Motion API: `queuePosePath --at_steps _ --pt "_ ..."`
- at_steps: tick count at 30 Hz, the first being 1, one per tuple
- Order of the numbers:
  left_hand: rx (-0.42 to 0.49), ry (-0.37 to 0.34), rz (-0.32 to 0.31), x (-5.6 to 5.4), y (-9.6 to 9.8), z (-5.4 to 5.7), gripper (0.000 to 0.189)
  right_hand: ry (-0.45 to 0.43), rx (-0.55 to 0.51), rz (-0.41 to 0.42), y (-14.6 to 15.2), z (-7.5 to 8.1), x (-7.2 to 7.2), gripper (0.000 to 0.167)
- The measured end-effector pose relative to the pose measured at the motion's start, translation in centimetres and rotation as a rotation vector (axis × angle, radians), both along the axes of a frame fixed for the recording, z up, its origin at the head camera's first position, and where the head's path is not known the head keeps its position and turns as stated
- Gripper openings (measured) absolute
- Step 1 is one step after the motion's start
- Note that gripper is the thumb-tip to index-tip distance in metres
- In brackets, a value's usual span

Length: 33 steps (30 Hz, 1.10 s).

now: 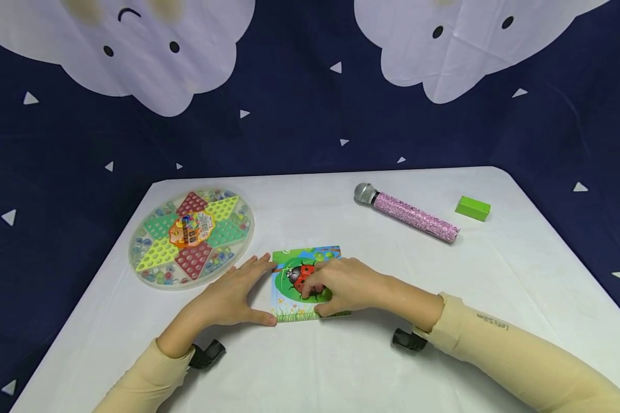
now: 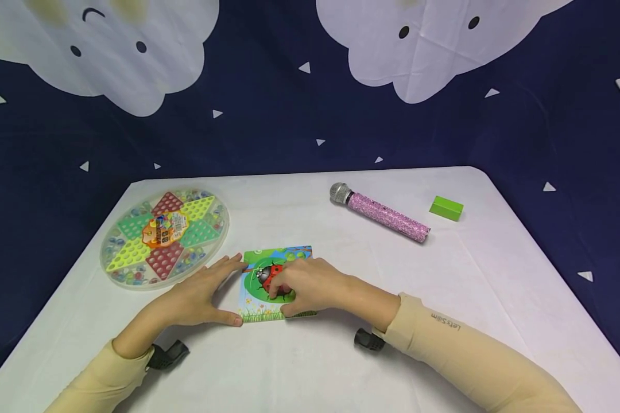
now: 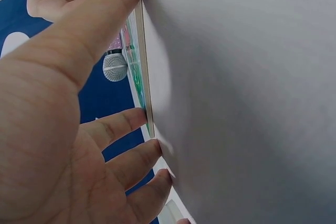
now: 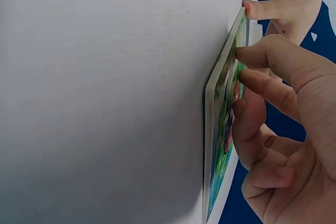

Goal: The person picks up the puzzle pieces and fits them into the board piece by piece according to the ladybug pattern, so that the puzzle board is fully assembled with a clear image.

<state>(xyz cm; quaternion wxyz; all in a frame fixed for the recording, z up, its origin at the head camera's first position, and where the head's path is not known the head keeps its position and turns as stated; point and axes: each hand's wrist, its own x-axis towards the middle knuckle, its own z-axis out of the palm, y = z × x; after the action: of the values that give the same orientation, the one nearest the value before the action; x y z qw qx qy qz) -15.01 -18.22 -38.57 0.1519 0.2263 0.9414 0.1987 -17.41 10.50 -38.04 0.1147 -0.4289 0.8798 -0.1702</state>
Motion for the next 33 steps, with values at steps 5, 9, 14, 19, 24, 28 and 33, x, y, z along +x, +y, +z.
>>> queuePosePath --at_steps 5,9,14,19,24,28,33 --pt "0.001 0.004 -0.001 0.1 0.0 0.0 0.114 0.020 -0.014 -0.022 0.5 0.4 0.1 0.026" --pt "0.007 0.010 -0.006 0.1 0.0 0.0 0.114 0.024 -0.036 -0.066 1.8 0.8 0.0 0.026" --pt "0.006 0.012 -0.010 0.1 0.0 0.1 0.114 0.013 -0.061 -0.134 4.4 1.4 0.0 0.028" --pt "-0.003 0.016 -0.012 0.1 0.0 0.1 0.115 -0.014 -0.048 -0.230 7.4 1.6 0.5 0.032" --pt "-0.008 0.021 -0.012 0.1 -0.1 0.1 0.115 -0.023 -0.054 -0.293 10.1 1.7 1.1 0.034" --pt "-0.002 0.021 -0.014 0.1 -0.1 0.0 0.115 -0.019 -0.064 -0.329 11.8 1.8 1.6 0.035" --pt "-0.002 0.027 -0.018 0.1 0.0 0.0 0.115 0.003 -0.044 -0.359 13.4 1.9 2.3 0.039"
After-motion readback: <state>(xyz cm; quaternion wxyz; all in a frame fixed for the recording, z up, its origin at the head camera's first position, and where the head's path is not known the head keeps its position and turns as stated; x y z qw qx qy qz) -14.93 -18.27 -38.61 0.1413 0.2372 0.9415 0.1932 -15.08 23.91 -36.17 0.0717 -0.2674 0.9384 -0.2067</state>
